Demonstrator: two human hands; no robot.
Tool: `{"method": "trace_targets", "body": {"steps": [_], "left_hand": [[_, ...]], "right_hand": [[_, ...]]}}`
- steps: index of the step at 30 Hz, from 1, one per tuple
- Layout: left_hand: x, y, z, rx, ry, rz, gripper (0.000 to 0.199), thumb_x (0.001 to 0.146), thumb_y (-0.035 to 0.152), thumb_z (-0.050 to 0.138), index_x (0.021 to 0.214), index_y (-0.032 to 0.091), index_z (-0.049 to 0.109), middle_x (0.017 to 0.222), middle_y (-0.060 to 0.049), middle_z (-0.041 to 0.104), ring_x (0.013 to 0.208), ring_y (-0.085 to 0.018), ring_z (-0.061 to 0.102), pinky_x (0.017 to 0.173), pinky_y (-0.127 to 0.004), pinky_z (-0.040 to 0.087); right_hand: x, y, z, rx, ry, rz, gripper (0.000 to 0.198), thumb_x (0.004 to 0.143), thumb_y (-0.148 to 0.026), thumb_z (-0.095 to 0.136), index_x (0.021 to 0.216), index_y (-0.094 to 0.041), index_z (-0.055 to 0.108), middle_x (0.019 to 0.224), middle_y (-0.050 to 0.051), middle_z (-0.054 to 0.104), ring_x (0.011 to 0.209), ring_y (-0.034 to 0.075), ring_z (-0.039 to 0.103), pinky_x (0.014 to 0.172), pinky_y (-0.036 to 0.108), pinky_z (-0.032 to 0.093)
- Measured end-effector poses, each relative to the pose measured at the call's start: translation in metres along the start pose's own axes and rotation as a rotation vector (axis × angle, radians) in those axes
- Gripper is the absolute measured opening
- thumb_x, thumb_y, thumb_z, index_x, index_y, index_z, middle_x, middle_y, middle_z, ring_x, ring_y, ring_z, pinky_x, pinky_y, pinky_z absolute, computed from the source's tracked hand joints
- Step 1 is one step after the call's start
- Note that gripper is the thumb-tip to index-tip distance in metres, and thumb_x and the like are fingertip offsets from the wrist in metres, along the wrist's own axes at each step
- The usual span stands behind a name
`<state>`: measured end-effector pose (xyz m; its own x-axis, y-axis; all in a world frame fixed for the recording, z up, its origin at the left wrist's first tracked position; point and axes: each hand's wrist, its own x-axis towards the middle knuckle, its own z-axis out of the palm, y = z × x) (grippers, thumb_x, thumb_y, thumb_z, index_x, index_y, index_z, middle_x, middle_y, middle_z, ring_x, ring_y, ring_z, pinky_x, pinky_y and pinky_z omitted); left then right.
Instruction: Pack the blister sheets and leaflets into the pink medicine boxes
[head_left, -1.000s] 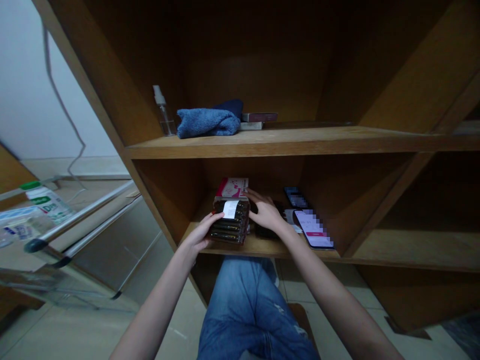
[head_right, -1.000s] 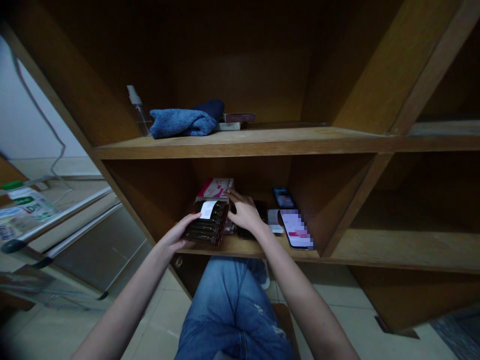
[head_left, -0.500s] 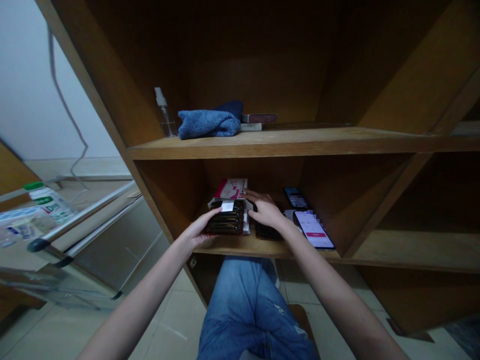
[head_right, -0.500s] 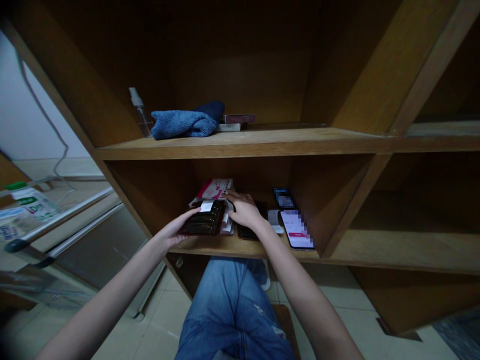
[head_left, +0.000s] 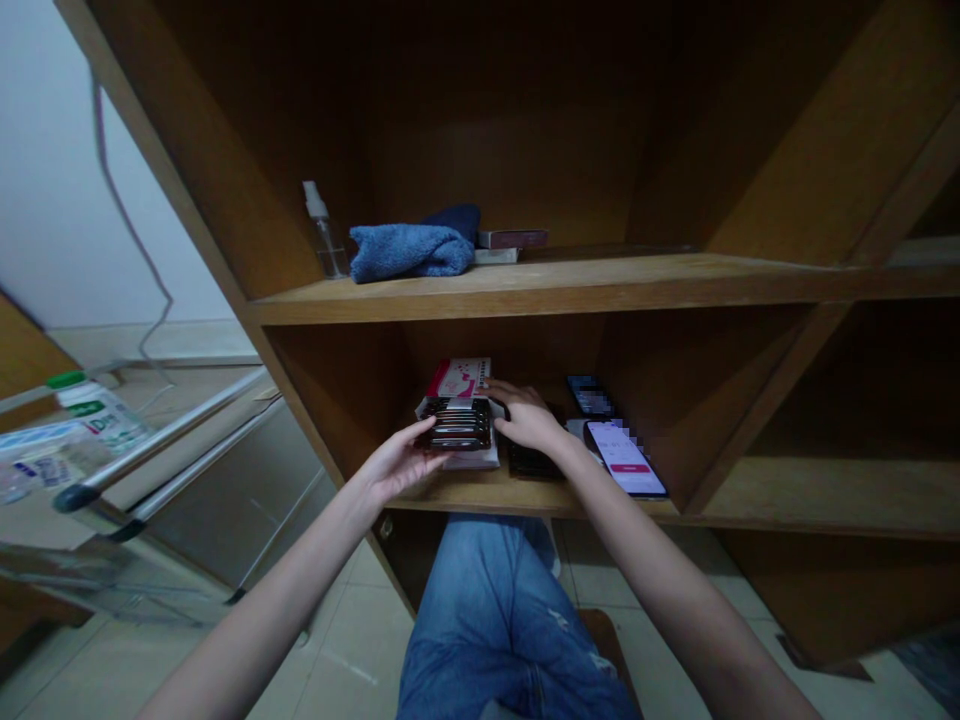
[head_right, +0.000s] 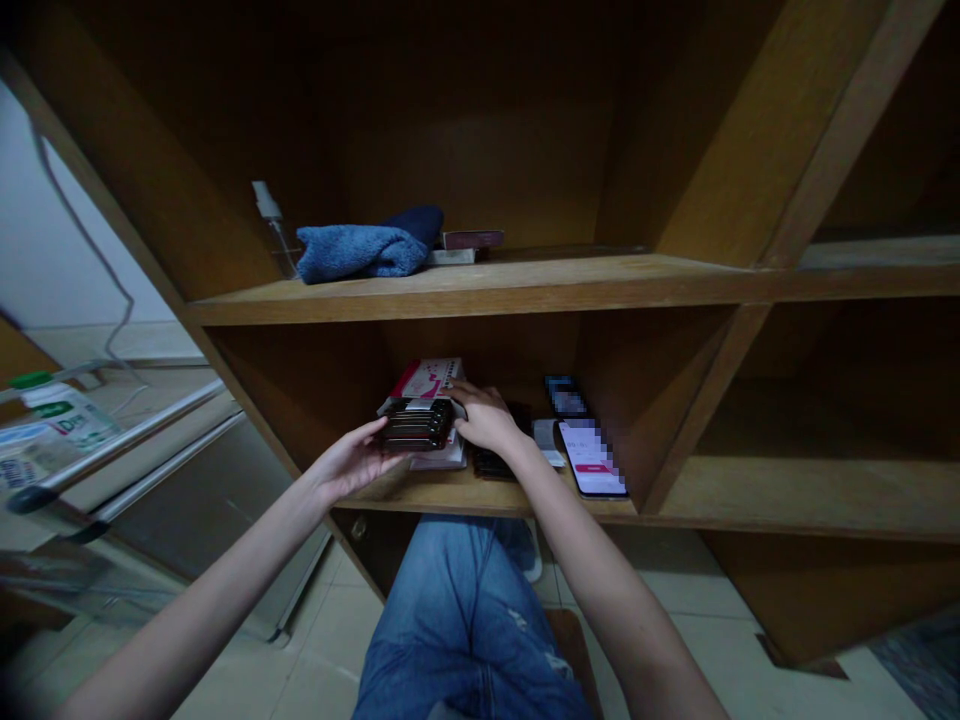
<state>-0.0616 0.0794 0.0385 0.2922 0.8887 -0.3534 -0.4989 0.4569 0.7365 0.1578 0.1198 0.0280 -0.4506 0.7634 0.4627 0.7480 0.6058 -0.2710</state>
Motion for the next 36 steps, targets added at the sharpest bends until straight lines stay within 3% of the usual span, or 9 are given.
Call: {"method": "trace_targets", "body": {"steps": [13, 19, 27, 32, 36], "left_hand": [[-0.006, 0.010, 0.020, -0.002, 0.075, 0.031, 0.018, 0.080, 0.018, 0.058, 0.095, 0.008, 0.061, 0.091, -0.014, 0.068, 0.082, -0.020, 0.068, 0.067, -0.026, 0.059], [0.000, 0.007, 0.016, 0.039, 0.112, 0.062, 0.013, 0.080, 0.014, 0.057, 0.090, 0.008, 0.063, 0.083, -0.012, 0.069, 0.074, -0.018, 0.068, 0.064, -0.025, 0.059], [0.008, -0.005, 0.009, 0.088, 0.157, 0.166, 0.012, 0.073, 0.009, 0.065, 0.084, 0.009, 0.064, 0.083, -0.009, 0.069, 0.066, -0.014, 0.067, 0.059, -0.021, 0.058], [0.011, -0.009, 0.008, 0.363, 0.097, 0.309, 0.028, 0.067, 0.019, 0.073, 0.092, 0.010, 0.063, 0.088, -0.011, 0.070, 0.065, -0.015, 0.068, 0.058, -0.019, 0.057], [0.017, -0.007, 0.002, 0.643, 0.139, 0.341, 0.045, 0.062, 0.033, 0.076, 0.096, 0.008, 0.059, 0.076, -0.013, 0.070, 0.049, -0.017, 0.065, 0.044, -0.022, 0.052]], "right_hand": [[0.003, 0.002, 0.002, 0.035, 0.026, -0.001, 0.045, 0.073, -0.014, 0.052, 0.117, -0.019, 0.054, 0.131, 0.010, 0.050, 0.117, 0.025, 0.048, 0.095, 0.042, 0.038], [0.004, 0.010, 0.010, 0.173, 0.066, -0.054, 0.044, 0.072, -0.008, 0.049, 0.115, -0.016, 0.053, 0.128, 0.011, 0.049, 0.117, 0.020, 0.047, 0.095, 0.032, 0.039], [0.009, 0.013, 0.016, 0.241, 0.111, -0.047, 0.045, 0.069, -0.004, 0.047, 0.112, -0.014, 0.055, 0.123, 0.011, 0.054, 0.115, 0.020, 0.048, 0.097, 0.033, 0.039], [0.009, 0.015, 0.015, 0.245, 0.156, -0.024, 0.045, 0.066, -0.003, 0.048, 0.108, -0.015, 0.058, 0.123, 0.011, 0.055, 0.115, 0.021, 0.049, 0.098, 0.034, 0.039], [0.008, 0.018, 0.016, 0.247, 0.167, 0.001, 0.042, 0.069, -0.005, 0.049, 0.108, -0.017, 0.058, 0.124, 0.011, 0.055, 0.116, 0.021, 0.050, 0.099, 0.036, 0.038]]}}
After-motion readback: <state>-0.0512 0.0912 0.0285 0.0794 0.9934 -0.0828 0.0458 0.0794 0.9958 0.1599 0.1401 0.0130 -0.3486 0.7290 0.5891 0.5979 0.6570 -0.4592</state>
